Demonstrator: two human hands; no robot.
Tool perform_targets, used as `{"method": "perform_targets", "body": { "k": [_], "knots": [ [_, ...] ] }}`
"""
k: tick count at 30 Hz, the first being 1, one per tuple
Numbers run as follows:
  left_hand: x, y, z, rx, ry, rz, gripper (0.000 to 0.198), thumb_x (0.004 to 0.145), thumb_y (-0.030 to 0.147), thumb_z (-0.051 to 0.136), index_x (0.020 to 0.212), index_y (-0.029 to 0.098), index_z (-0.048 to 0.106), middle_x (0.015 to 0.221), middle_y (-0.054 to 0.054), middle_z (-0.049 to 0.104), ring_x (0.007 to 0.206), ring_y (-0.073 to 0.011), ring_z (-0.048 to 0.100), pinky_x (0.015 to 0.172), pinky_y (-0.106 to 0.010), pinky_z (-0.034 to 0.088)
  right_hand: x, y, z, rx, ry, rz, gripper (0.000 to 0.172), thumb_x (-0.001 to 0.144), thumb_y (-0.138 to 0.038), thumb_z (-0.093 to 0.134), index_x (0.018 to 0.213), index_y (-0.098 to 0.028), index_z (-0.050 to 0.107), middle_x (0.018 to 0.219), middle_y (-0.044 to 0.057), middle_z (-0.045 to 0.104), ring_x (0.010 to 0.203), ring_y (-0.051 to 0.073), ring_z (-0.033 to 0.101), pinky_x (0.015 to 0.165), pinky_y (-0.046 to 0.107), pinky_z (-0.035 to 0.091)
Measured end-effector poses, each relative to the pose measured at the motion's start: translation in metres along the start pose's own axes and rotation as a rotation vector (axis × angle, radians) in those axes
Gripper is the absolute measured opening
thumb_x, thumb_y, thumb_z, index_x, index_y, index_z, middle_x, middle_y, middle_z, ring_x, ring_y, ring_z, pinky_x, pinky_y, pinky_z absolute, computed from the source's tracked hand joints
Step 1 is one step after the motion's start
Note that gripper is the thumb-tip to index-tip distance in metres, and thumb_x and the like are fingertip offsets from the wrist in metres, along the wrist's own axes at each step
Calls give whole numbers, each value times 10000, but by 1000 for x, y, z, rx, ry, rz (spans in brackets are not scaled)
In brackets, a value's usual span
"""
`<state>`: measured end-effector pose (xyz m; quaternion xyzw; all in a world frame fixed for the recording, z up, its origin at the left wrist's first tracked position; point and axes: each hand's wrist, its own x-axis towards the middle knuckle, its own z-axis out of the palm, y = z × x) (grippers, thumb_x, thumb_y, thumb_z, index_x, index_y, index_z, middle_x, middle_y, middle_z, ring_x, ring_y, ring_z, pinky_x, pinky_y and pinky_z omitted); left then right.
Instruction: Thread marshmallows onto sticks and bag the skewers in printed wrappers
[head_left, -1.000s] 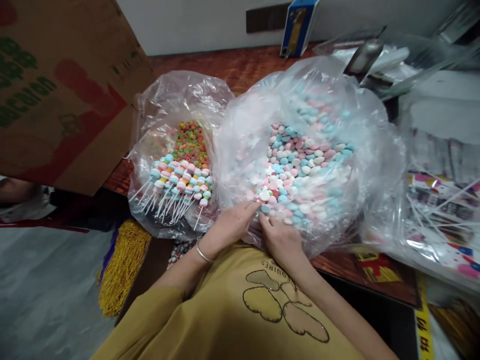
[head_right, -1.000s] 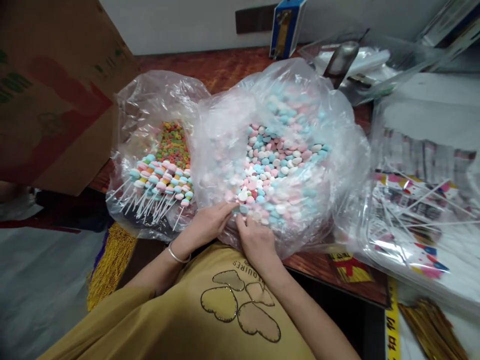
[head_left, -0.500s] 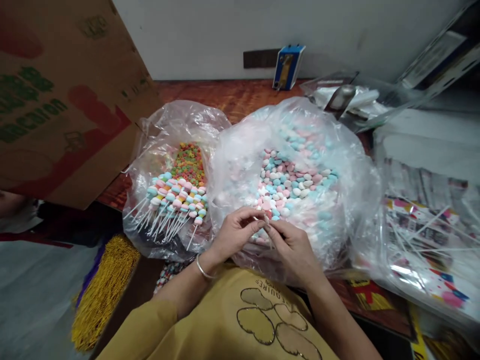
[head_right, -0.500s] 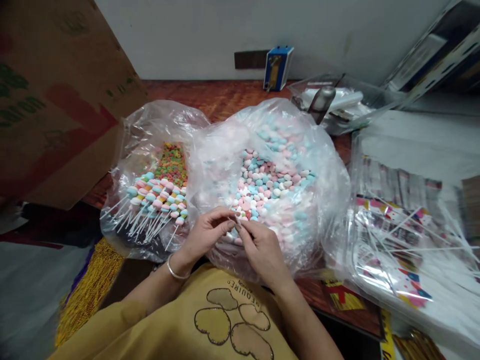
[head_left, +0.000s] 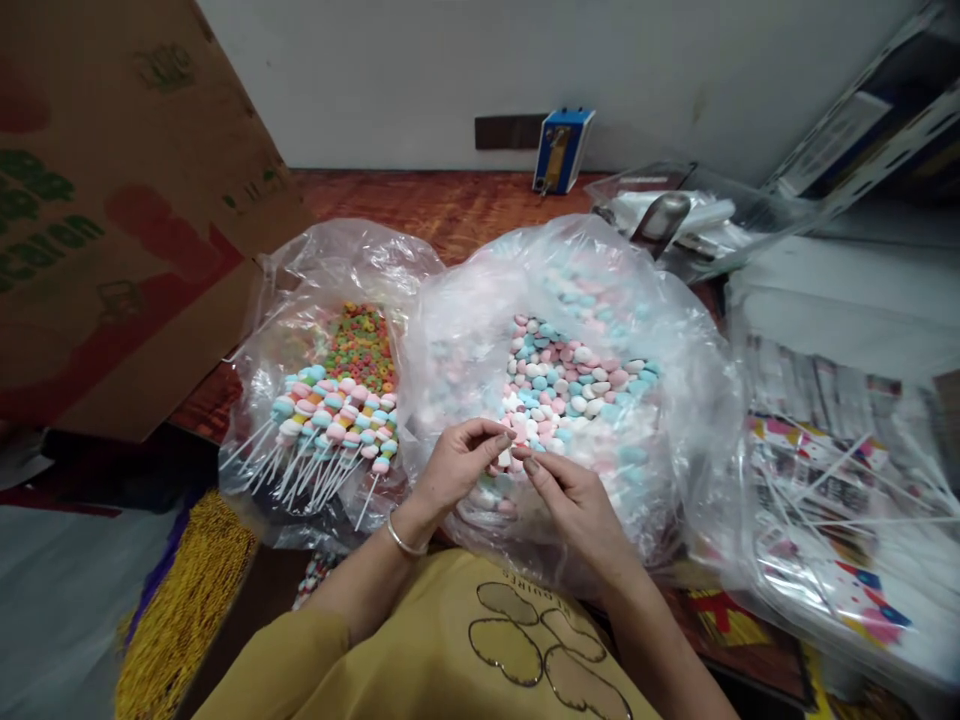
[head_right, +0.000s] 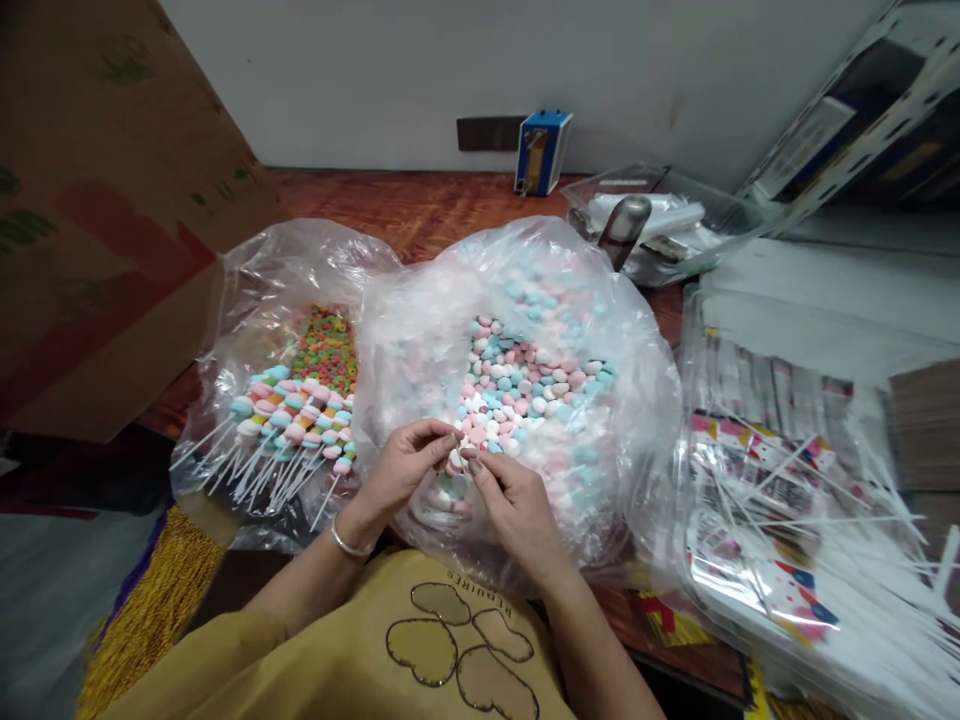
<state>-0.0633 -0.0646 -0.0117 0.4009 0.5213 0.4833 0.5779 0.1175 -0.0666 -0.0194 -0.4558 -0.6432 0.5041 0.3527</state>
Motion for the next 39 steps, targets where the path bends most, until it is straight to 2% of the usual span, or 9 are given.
{"method": "perform_targets", "body": {
  "k": [7, 11, 13, 17, 23, 30, 34, 36, 39],
  "knots": [
    [9, 5, -6, 116, 41, 73, 304, 783, 448, 801, 862, 163, 731, 758, -16, 691, 623, -121, 602, 580, -238, 494, -3, -8, -13, 35, 68, -38, 242, 992, -365, 609, 1072, -238, 798, 987, 49, 786, 921, 204, 730, 786, 312, 583],
    [2, 10, -3, 319, 279, 277, 355, 716, 354, 872, 1010, 195, 753, 887, -23, 680, 738, -119, 593, 680, -238, 493, -16, -19, -28, 206, 561, -144, 150, 1001, -311, 633, 1038, -240, 761, 720, -24, 655, 565, 105, 570, 495, 219, 439],
    [-4, 12, 4, 294, 234, 242, 382, 735, 421, 865, 1021, 193, 753, 834, -10, 647, 672, -103, 560, 625, -229, 468, -22, -21, -30, 296, 714, -268, 117, 993, -257, 646, 1044, -241, 749, 772, -14, 668, 587, 106, 590, 511, 229, 458],
    [-7, 12, 20, -112, -128, -164, 554, 818, 680, 697, 1013, 163, 723, 685, 22, 587, 437, -53, 422, 416, -203, 298, -30, -14, -20, 349, 397, -299, 176, 1002, -201, 604, 1096, -262, 740, 839, 0, 696, 623, 120, 647, 557, 251, 540],
    [8, 20, 11, -197, -30, -125, 509, 799, 644, 743, 735, 153, 624, 530, 56, 492, 419, -36, 395, 437, -178, 275, -37, -6, -32, 36, 4, -163, 292, 991, -256, 609, 1272, -282, 683, 1189, 67, 744, 991, 209, 741, 867, 352, 611],
    [12, 29, 28, 74, -315, -24, 495, 887, 642, 657, 906, 148, 674, 611, 21, 574, 475, -78, 503, 478, -210, 367, -31, -12, -26, -327, 77, -181, 392, 1051, -255, 455, 1390, -236, 650, 1103, 99, 781, 957, 243, 749, 838, 363, 595],
    [49, 29, 33, 148, -57, 259, 397, 979, 530, 569, 1184, 198, 642, 879, -24, 663, 619, -113, 603, 586, -249, 469, -33, -3, -37, -262, 399, -62, 357, 1047, -339, 509, 1320, -203, 695, 1243, 106, 761, 1064, 260, 742, 891, 363, 588],
    [72, 30, 34, 463, 23, 420, 191, 991, 345, 578, 1026, 196, 692, 919, -37, 674, 777, -143, 642, 737, -270, 497, -36, 0, -46, -228, 494, -16, 352, 1039, -378, 527, 1269, -196, 722, 1206, 102, 776, 1054, 267, 746, 905, 376, 586],
    [95, 25, 42, 1050, -151, 473, 117, 943, 205, 620, 866, 186, 705, 937, -60, 693, 893, -193, 651, 817, -301, 477, -36, 3, -52, -183, 491, -4, 353, 1033, -402, 526, 1217, -196, 746, 1103, 92, 800, 962, 258, 761, 856, 371, 597]
  ]
}}
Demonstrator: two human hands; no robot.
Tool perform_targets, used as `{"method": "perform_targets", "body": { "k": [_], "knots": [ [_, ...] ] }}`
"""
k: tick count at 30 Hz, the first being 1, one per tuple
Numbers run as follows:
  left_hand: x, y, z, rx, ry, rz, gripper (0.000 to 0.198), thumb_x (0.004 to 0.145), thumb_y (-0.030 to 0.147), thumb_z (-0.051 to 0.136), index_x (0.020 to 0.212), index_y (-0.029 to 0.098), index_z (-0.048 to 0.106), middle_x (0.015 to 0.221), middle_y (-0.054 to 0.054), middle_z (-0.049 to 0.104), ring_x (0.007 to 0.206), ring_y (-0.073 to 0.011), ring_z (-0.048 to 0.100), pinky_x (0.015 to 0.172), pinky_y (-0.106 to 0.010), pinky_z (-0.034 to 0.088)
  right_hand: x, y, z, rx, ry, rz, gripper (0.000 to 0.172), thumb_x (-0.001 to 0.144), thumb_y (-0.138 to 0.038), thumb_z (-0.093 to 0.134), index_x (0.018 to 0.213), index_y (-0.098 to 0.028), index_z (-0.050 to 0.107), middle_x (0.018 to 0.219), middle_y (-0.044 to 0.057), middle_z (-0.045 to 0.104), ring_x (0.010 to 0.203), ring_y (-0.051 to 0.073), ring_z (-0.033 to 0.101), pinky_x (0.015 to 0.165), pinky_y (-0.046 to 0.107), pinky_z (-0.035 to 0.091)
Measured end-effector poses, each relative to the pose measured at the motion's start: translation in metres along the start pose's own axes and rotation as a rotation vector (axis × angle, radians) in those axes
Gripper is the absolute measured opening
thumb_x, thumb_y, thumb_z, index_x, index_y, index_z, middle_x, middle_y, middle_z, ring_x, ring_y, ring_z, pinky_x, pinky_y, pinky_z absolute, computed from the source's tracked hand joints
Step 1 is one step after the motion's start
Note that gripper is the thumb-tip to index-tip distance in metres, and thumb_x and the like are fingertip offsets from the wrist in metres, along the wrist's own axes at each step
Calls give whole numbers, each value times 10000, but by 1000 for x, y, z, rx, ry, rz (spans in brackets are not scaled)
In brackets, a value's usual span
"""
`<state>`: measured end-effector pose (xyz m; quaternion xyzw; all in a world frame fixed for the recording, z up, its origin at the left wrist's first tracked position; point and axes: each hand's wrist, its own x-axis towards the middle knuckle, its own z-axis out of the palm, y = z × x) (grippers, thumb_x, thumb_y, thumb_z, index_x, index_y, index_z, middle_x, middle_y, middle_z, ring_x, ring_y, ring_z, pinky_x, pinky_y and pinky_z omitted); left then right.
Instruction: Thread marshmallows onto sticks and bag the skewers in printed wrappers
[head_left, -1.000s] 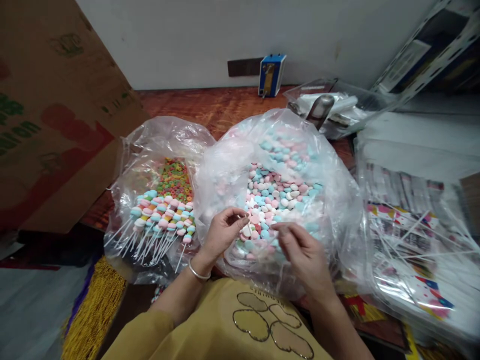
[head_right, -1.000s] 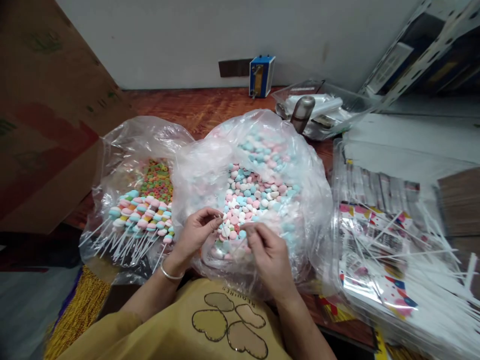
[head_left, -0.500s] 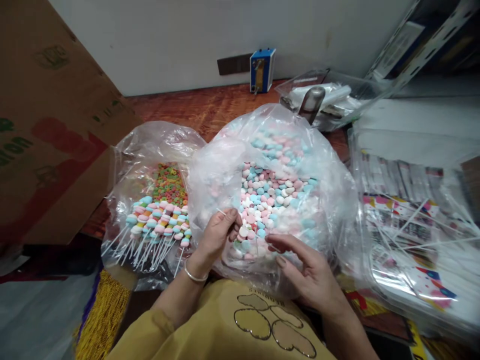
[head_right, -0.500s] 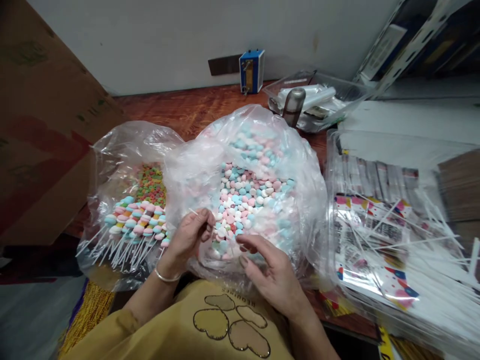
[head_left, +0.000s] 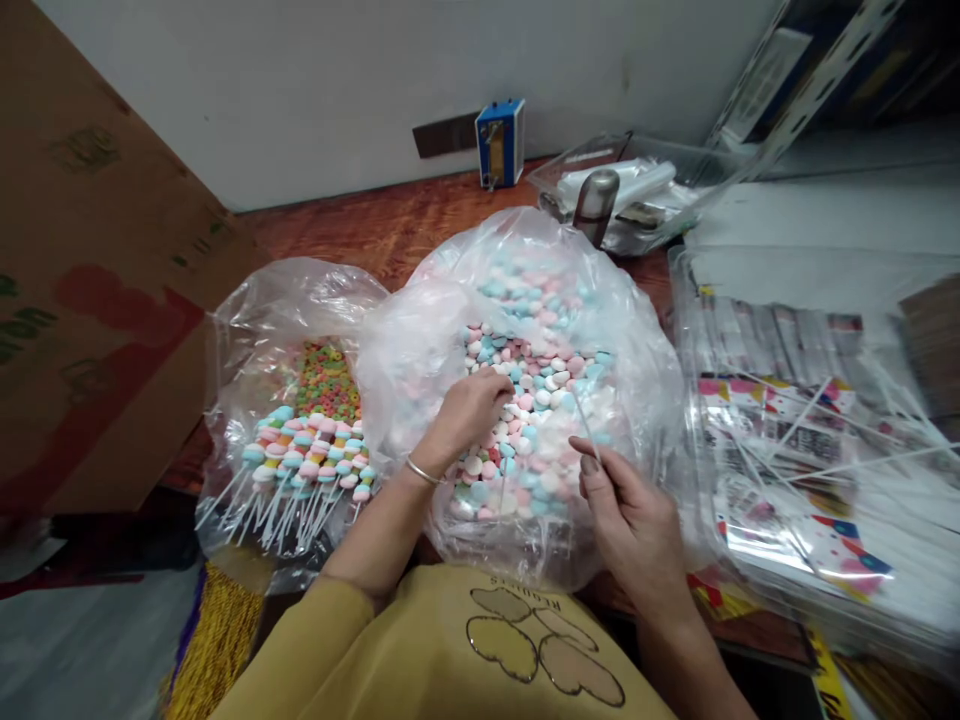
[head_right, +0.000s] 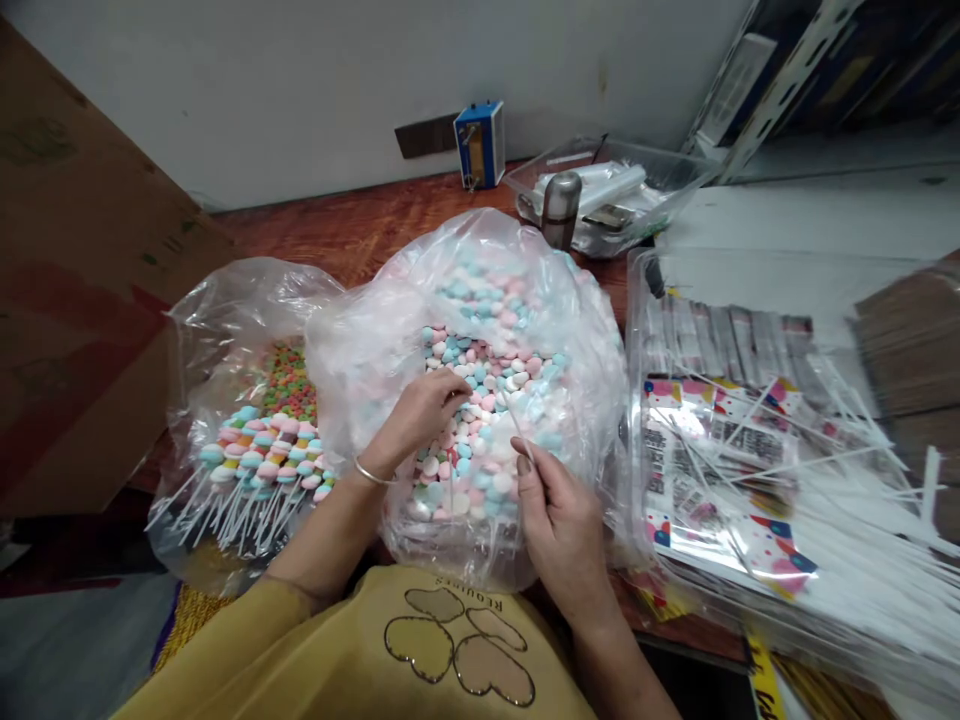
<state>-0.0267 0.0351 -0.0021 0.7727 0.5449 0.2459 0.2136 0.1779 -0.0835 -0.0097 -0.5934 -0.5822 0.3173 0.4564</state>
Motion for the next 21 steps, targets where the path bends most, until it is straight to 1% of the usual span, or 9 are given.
{"method": "perform_targets", "body": {
  "k": [1, 3, 5, 7, 10, 14, 16, 19, 21],
  "knots": [
    [3, 0, 5, 143, -71, -13, 108, 934, 221, 639, 859, 181, 706, 945, -73, 696, 893, -209, 651, 796, -310, 475, 0, 1, 0, 9, -9, 3, 354, 1031, -406, 525, 1209, -198, 749, 1082, 90, 803, 938, 255, 762, 842, 369, 600],
    [5, 3, 15, 358, -135, -80, 135, 912, 294, 688, 864, 170, 706, 961, -101, 700, 894, -244, 653, 751, -327, 472, 1, 3, 2, 16, -18, 8, 357, 1028, -413, 521, 1202, -205, 752, 1051, 87, 806, 908, 252, 761, 824, 369, 603],
    [2, 5, 24, 479, -151, -100, 172, 881, 333, 727, 860, 164, 701, 965, -119, 701, 917, -270, 654, 745, -342, 470, 2, 7, 3, 14, -19, 10, 360, 1023, -417, 520, 1204, -209, 752, 1039, 88, 806, 905, 256, 759, 824, 374, 604],
    [-3, 4, 28, 520, -166, -60, 155, 863, 312, 742, 842, 166, 692, 952, -122, 700, 930, -278, 649, 756, -351, 467, 2, 12, 3, 15, -21, 11, 363, 1020, -412, 516, 1207, -206, 750, 1044, 92, 806, 916, 260, 758, 831, 378, 605],
    [-8, 2, 25, 443, -133, -6, 99, 866, 251, 721, 826, 178, 667, 923, -102, 694, 917, -257, 634, 759, -341, 455, 3, 17, 2, 21, -28, 17, 364, 1020, -407, 511, 1211, -208, 748, 1045, 89, 806, 917, 257, 758, 835, 376, 604],
    [-1, 1, 18, 144, 13, -66, 68, 885, 189, 659, 822, 196, 631, 826, -27, 668, 760, -171, 596, 704, -282, 426, 6, 17, 2, 40, -39, 20, 363, 1019, -417, 509, 1190, -211, 756, 1005, 82, 807, 886, 252, 759, 815, 366, 605],
    [8, -3, 18, 58, 57, -94, 58, 861, 153, 655, 827, 195, 631, 783, -3, 654, 710, -152, 573, 683, -267, 410, 6, 16, 3, 54, -51, 16, 364, 1023, -417, 506, 1188, -210, 755, 995, 79, 806, 880, 249, 760, 813, 361, 603],
    [19, -14, 23, -1, 55, -115, 62, 828, 127, 670, 836, 186, 655, 761, 5, 655, 705, -150, 575, 687, -264, 412, 6, 16, 5, 65, -74, 7, 362, 1028, -413, 502, 1192, -205, 749, 1007, 79, 806, 892, 247, 763, 821, 357, 600],
    [22, -21, 27, -30, 35, -100, 38, 847, 153, 675, 825, 183, 679, 779, -6, 677, 733, -156, 598, 716, -268, 434, 6, 17, 5, 67, -85, 3, 358, 1028, -407, 502, 1189, -202, 747, 1029, 83, 806, 907, 247, 764, 828, 355, 598]
  ]
}}
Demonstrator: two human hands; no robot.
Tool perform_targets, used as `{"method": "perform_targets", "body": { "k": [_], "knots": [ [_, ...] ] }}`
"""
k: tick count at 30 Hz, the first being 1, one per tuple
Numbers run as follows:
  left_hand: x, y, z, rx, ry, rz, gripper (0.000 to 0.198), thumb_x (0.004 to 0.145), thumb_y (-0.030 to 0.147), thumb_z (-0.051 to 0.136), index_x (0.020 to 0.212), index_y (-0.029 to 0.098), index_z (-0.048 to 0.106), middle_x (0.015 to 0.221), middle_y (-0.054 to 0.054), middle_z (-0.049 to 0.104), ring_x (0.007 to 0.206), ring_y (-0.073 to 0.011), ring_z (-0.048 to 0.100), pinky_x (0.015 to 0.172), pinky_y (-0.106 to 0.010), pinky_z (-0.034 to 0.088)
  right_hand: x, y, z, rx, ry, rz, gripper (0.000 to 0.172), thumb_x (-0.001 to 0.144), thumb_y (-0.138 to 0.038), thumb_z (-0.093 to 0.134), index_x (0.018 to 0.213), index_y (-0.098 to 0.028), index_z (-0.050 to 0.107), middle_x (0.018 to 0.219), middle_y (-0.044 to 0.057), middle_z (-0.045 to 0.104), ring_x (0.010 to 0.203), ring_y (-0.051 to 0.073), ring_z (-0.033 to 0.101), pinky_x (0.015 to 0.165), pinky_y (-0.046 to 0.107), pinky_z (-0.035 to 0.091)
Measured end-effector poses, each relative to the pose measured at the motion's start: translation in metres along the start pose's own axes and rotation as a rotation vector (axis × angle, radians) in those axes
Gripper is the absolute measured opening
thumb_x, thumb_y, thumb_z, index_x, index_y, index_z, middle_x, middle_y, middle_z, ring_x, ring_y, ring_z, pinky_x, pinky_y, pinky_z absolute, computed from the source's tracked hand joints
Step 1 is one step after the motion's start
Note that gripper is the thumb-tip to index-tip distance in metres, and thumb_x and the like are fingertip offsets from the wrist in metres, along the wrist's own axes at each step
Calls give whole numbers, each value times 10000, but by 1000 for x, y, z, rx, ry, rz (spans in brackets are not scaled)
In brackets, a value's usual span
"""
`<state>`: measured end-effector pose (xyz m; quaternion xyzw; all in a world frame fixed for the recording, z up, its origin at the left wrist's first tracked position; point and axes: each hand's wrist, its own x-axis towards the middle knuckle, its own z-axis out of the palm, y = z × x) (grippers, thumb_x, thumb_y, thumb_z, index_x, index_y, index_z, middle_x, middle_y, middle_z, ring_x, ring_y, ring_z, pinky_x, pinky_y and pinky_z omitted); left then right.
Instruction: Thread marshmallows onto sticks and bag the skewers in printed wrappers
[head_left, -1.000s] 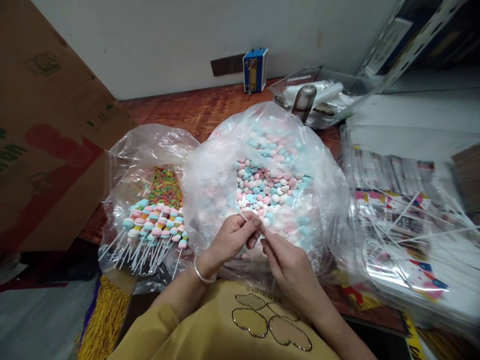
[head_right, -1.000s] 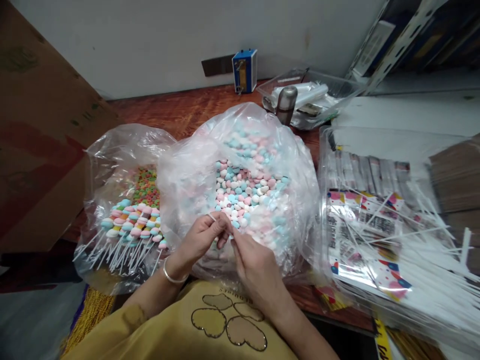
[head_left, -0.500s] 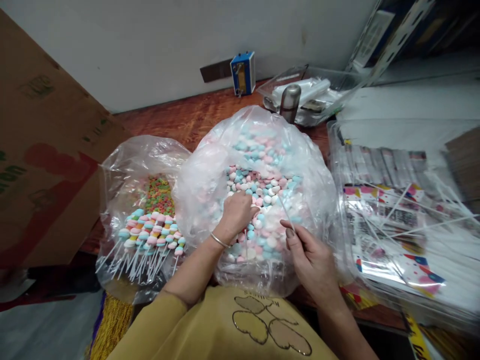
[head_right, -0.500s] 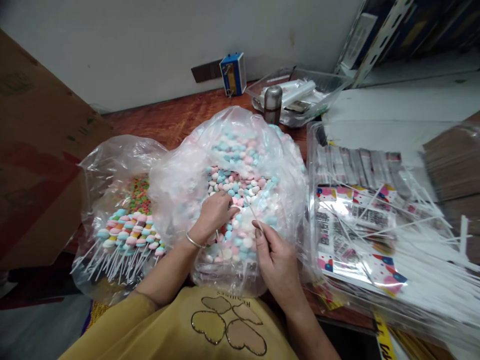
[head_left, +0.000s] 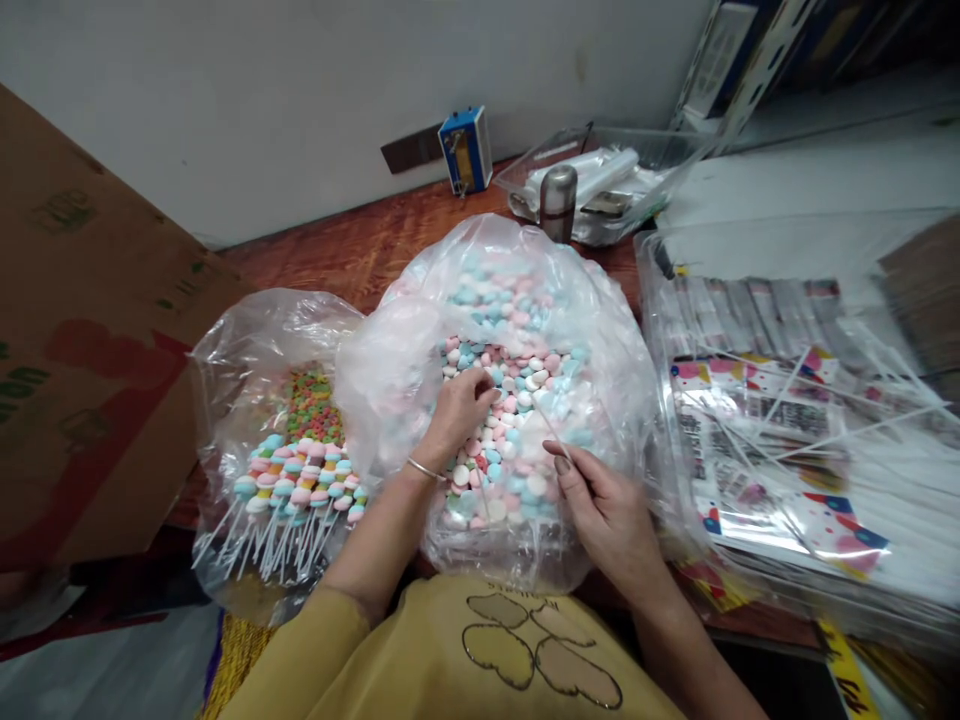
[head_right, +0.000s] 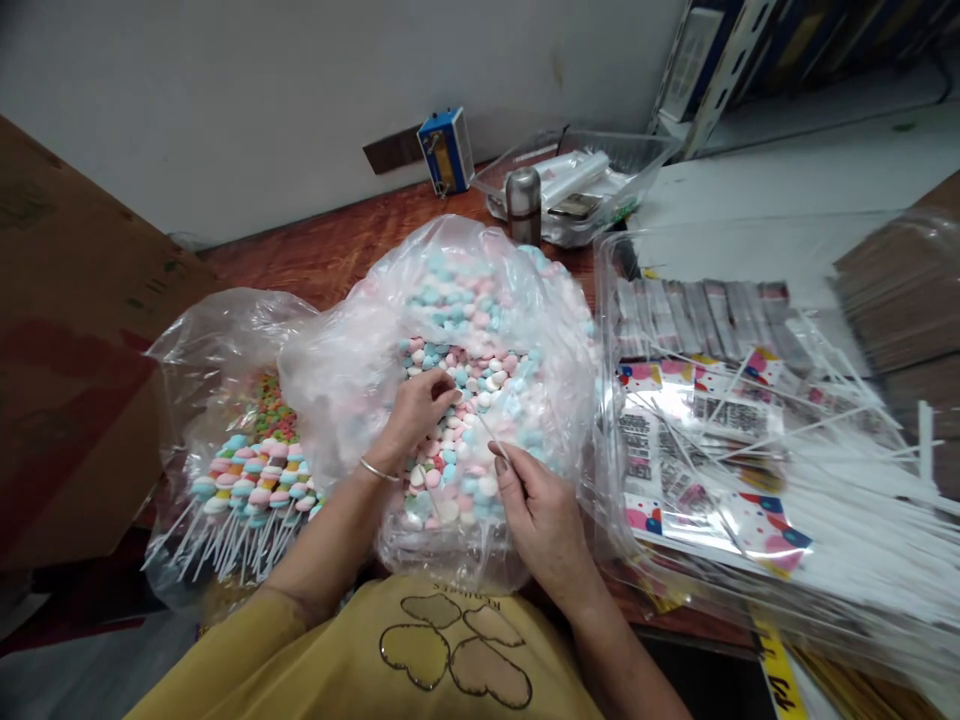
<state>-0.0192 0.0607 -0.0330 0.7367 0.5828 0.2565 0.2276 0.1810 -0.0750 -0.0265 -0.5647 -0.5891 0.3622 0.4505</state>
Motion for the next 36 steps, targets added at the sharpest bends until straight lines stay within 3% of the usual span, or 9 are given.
{"method": "perform_targets", "body": {
  "k": [9, 14, 16, 20, 25, 29, 31, 33, 36],
  "knots": [
    [-6, -6, 6, 112, -151, 261, 311, 938, 72, 500, 1083, 173, 756, 1127, -108, 730, 1072, -215, 667, 966, -342, 511, 2, 3, 3, 5, -19, -26, 345, 1030, -407, 495, 1174, -215, 743, 1108, 84, 805, 946, 246, 766, 808, 337, 596],
    [1, -6, 10, 159, -103, 210, 317, 938, 83, 512, 1166, 173, 713, 1101, -100, 719, 1037, -216, 659, 944, -331, 498, 2, 1, 5, -1, -37, -27, 337, 1027, -388, 491, 1152, -211, 750, 1028, 71, 811, 857, 232, 764, 794, 331, 592],
    [3, -7, 9, 167, -97, 206, 278, 935, 84, 519, 1109, 172, 717, 1064, -90, 715, 1005, -209, 652, 917, -317, 492, 1, 2, 4, 2, -39, -27, 338, 1029, -386, 490, 1157, -208, 748, 1020, 69, 811, 848, 230, 763, 782, 324, 589],
    [3, -6, -1, 236, -203, 234, 242, 937, 72, 498, 936, 168, 720, 976, -84, 687, 926, -202, 643, 846, -300, 489, 1, 6, 3, 2, -29, -21, 341, 1033, -398, 493, 1173, -210, 741, 1086, 76, 806, 896, 240, 764, 790, 328, 585],
    [-2, -4, -11, 290, -310, 274, 216, 909, 72, 536, 1042, 176, 671, 1117, -103, 672, 1039, -224, 629, 890, -311, 491, 2, 6, 4, 7, -12, -6, 365, 1033, -430, 493, 1169, -205, 746, 1099, 92, 798, 944, 251, 752, 821, 341, 582],
    [-3, -4, -4, 296, -274, 264, 245, 876, 64, 550, 1064, 175, 663, 1052, -100, 667, 992, -231, 620, 850, -325, 488, 1, 4, 6, 20, -1, 74, 444, 1050, -432, 438, 1324, -175, 676, 853, 62, 764, 683, 196, 698, 660, 306, 557],
    [-3, -4, 1, 193, -217, 215, 232, 840, 62, 589, 1021, 180, 676, 1006, -82, 670, 962, -221, 620, 849, -325, 483, -1, 4, 6, 25, -9, 111, 527, 1062, -416, 404, 1506, -160, 526, 685, 1, 680, 545, 168, 622, 556, 276, 507],
    [-4, -1, 3, -54, -131, 61, 154, 815, 100, 648, 948, 173, 678, 910, -52, 667, 872, -194, 622, 811, -314, 486, -2, 2, 5, -11, -19, 117, 598, 1066, -405, 390, 1613, -163, 375, 595, -44, 603, 476, 155, 567, 498, 253, 458],
    [-10, 8, -3, -667, -51, -240, 206, 798, 280, 765, 935, 159, 669, 832, -22, 679, 761, -151, 636, 760, -297, 511, -1, -3, 4, -133, -59, 61, 582, 1058, -398, 398, 1602, -191, 419, 591, -37, 624, 456, 148, 551, 497, 241, 449]
  ]
}}
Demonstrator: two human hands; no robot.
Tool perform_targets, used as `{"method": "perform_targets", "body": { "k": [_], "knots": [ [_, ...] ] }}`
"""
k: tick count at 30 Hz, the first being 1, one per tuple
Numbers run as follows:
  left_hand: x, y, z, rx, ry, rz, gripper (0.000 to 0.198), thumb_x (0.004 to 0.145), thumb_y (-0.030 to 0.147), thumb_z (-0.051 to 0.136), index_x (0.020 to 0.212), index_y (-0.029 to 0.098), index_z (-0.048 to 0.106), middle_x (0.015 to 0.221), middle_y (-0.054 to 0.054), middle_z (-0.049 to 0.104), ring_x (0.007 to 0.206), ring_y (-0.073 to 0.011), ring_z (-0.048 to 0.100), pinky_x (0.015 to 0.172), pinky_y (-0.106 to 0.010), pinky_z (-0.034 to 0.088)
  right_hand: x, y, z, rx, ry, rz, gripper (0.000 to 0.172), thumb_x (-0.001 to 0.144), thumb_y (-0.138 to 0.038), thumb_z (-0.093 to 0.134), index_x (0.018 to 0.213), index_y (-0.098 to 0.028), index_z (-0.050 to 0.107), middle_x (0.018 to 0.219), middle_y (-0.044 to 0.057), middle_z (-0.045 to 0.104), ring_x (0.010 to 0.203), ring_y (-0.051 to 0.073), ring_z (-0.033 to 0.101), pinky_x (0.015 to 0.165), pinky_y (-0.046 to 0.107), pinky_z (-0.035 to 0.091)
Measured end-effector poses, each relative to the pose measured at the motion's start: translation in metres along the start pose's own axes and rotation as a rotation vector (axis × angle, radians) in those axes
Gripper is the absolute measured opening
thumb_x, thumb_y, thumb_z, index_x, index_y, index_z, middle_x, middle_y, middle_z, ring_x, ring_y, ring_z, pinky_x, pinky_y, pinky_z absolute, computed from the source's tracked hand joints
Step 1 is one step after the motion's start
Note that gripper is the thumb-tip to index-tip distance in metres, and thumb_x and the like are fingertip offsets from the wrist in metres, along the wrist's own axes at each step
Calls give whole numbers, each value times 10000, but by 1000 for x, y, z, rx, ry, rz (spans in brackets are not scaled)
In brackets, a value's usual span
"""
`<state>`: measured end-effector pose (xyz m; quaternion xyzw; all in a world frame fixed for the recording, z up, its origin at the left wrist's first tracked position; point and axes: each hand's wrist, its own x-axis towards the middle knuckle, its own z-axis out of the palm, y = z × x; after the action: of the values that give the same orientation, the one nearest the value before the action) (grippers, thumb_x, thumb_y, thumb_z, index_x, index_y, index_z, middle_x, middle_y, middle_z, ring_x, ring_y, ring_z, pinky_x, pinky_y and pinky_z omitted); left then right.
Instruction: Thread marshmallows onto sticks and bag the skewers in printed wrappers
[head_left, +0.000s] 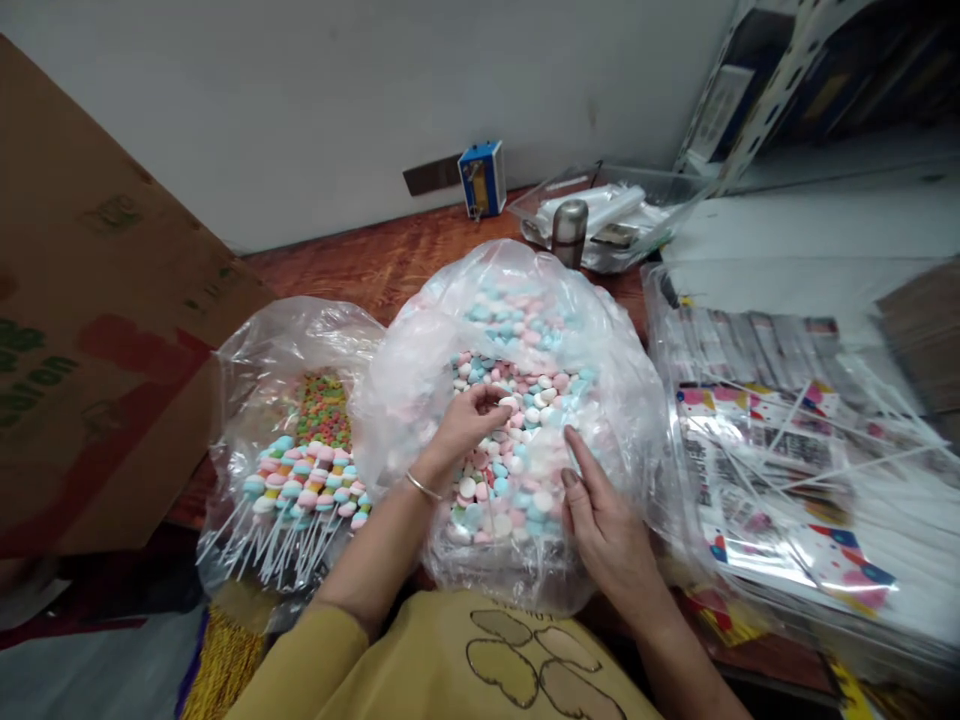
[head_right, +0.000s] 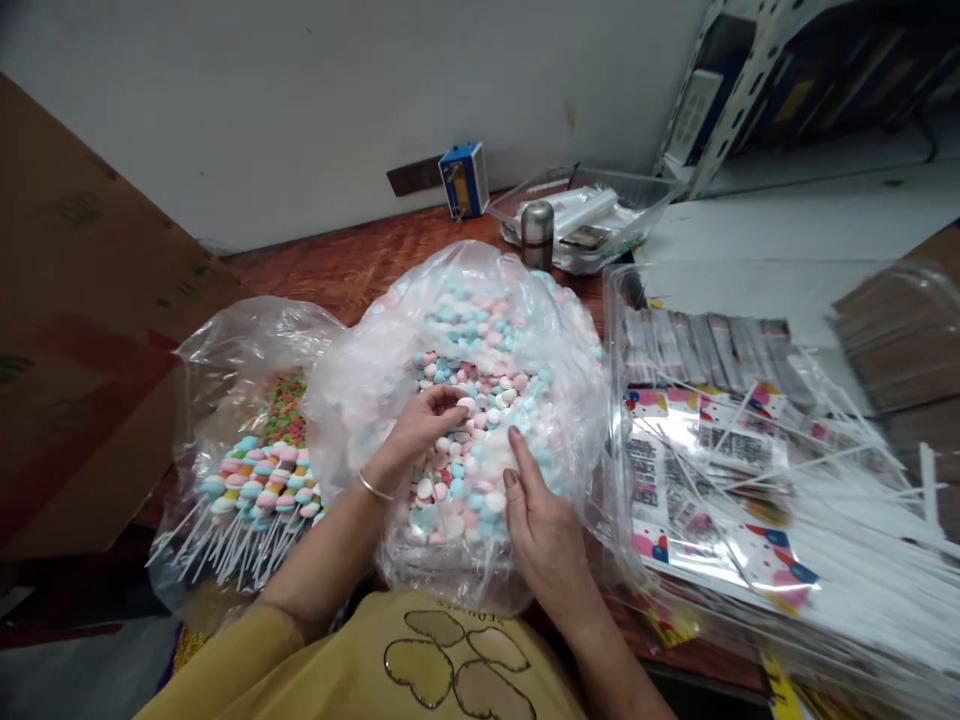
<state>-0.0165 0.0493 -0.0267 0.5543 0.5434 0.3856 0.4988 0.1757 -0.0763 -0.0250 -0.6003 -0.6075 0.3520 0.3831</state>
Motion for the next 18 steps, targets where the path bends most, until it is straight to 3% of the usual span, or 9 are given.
{"method": "perform_targets", "body": {
  "k": [2, 5, 11, 18],
  "knots": [
    [-8, 9, -1, -367, 8, -98, 372, 727, 388, 855, 950, 154, 670, 842, -20, 705, 753, -142, 667, 779, -304, 538, 0, -6, 1, -53, -35, -67, 541, 1050, -376, 398, 1549, -199, 512, 691, 8, 719, 504, 153, 606, 535, 243, 481],
    [-21, 22, -4, -620, 39, -123, 486, 605, 391, 952, 931, 157, 678, 842, -3, 715, 735, -128, 689, 776, -292, 558, 0, -16, 5, -55, -84, -134, 523, 1050, -339, 382, 1528, -201, 543, 917, 72, 808, 615, 167, 696, 610, 249, 531],
    [-35, 30, -8, -703, 84, -96, 500, 565, 365, 983, 905, 147, 687, 813, 12, 703, 709, -105, 683, 717, -248, 565, -1, -28, 13, -27, -125, -160, 521, 1056, -336, 383, 1543, -213, 519, 1129, 98, 805, 706, 179, 737, 676, 261, 566],
    [-43, 25, -7, -652, 104, -30, 473, 622, 411, 955, 914, 153, 686, 817, 5, 705, 734, -110, 690, 736, -252, 580, -1, -33, 15, -35, -138, -133, 532, 1044, -315, 392, 1551, -203, 506, 1089, 95, 811, 672, 168, 715, 668, 257, 559]
  ]
}}
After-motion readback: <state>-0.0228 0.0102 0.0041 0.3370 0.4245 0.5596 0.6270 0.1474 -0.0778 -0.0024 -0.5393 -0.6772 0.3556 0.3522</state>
